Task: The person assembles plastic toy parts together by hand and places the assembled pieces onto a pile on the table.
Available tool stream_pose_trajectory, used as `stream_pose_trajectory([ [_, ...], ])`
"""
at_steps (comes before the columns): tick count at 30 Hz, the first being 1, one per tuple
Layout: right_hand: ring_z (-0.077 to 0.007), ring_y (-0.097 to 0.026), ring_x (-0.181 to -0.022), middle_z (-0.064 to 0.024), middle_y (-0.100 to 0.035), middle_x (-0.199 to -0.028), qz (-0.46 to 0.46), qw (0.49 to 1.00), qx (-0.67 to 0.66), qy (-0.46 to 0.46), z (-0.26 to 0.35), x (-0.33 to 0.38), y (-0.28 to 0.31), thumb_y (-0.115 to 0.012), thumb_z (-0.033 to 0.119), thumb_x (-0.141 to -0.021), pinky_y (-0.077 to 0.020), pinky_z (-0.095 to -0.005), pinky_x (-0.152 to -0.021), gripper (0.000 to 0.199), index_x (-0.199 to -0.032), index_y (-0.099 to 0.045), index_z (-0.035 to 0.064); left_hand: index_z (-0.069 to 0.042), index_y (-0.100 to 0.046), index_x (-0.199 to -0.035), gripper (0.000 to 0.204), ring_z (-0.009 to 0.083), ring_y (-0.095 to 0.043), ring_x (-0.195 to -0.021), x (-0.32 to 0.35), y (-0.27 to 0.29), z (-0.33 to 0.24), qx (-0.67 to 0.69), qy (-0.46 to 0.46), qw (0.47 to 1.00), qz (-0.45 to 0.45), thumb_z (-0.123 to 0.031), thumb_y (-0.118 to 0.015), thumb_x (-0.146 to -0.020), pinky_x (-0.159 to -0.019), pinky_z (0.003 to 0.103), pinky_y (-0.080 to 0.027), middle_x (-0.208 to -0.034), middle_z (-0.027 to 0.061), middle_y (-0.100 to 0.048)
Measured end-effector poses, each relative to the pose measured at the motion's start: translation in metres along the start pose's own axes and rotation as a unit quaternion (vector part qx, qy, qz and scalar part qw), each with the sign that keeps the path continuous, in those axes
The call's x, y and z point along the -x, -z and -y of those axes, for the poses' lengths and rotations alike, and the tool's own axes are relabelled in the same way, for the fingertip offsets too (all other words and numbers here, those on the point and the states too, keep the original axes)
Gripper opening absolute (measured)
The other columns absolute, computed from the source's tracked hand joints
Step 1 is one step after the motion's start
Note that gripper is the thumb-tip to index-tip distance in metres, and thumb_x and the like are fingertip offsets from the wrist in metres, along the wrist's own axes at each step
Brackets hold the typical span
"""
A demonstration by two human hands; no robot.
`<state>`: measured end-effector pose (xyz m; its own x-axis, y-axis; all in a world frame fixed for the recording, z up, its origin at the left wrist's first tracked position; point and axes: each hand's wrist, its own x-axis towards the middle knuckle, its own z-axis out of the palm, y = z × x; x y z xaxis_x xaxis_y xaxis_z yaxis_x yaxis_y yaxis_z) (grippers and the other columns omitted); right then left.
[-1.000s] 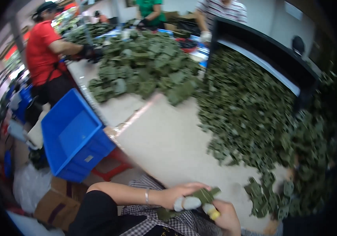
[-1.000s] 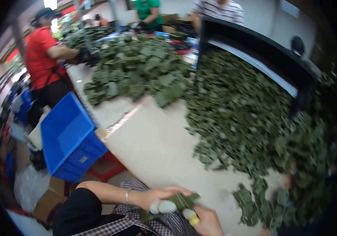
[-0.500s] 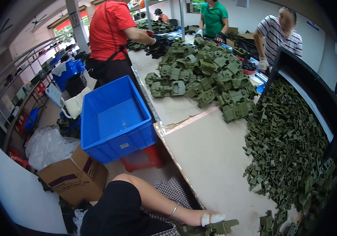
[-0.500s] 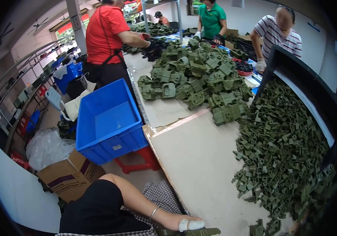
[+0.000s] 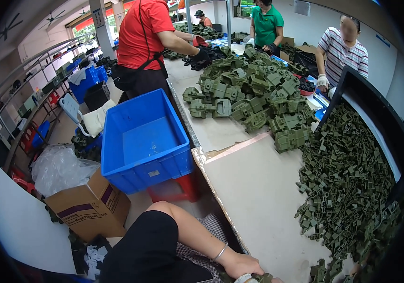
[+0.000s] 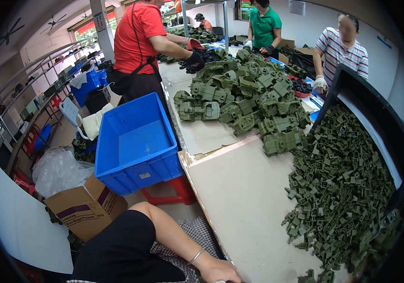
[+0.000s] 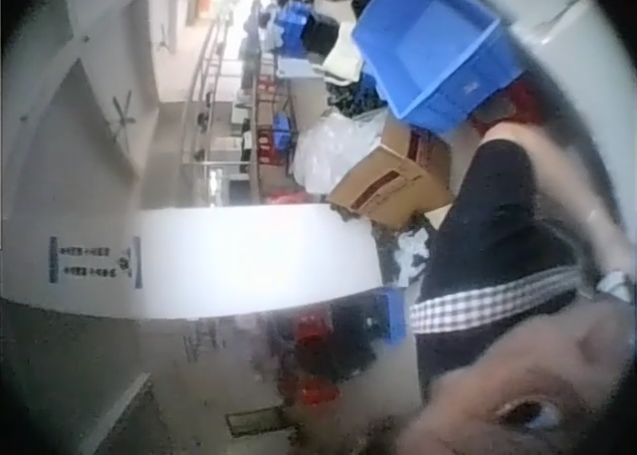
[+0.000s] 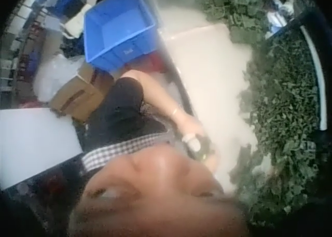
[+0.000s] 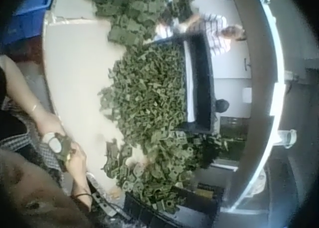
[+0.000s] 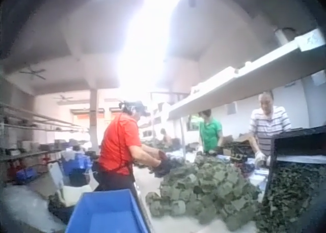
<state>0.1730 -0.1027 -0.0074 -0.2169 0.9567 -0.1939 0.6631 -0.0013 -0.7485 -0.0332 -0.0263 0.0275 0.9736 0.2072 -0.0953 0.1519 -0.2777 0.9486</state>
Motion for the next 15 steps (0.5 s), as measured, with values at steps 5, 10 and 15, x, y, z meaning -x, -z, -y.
stream_pose_trajectory([
  [5,-0.0322,-0.054,-0.100,-0.0174,-0.058,-0.107,0.027,0.998,-0.004,0.063,0.004,-0.016,0.006,-0.058,0.023,-0.076,-0.0422,-0.0378,-0.085,0.039,-0.110,-0.056,0.0028,0.001,-0.056,-0.105,0.036,0.0262,-0.057,-0.091,-0.017,-0.028,0.051,0.141,-0.179,0.970,-0.082,-0.030,-0.056,-0.087,-0.080,0.038,-0.045,-0.100,0.0191,-0.060],
  [10,-0.0326,-0.055,-0.098,-0.0175,-0.060,-0.104,0.021,0.999,-0.016,0.040,-0.003,0.002,0.013,-0.058,0.022,-0.076,-0.0426,-0.0378,-0.084,0.038,-0.108,-0.057,0.0016,-0.001,-0.053,-0.105,0.031,0.0202,-0.055,-0.089,-0.026,-0.026,0.051,0.177,-0.225,0.958,-0.029,-0.024,-0.056,-0.085,-0.078,0.033,-0.045,-0.098,0.0146,-0.058],
  [15,-0.0092,-0.053,-0.064,-0.0015,-0.058,-0.068,-0.231,0.956,-0.180,0.017,0.026,0.007,0.021,-0.053,0.000,-0.073,-0.0418,-0.0225,-0.058,0.006,-0.072,-0.058,-0.0004,-0.002,-0.031,-0.129,0.059,0.0171,-0.044,-0.109,-0.019,-0.002,0.044,0.296,-0.145,0.939,-0.103,-0.028,-0.059,-0.083,-0.091,0.030,-0.036,-0.123,0.0129,-0.045],
])
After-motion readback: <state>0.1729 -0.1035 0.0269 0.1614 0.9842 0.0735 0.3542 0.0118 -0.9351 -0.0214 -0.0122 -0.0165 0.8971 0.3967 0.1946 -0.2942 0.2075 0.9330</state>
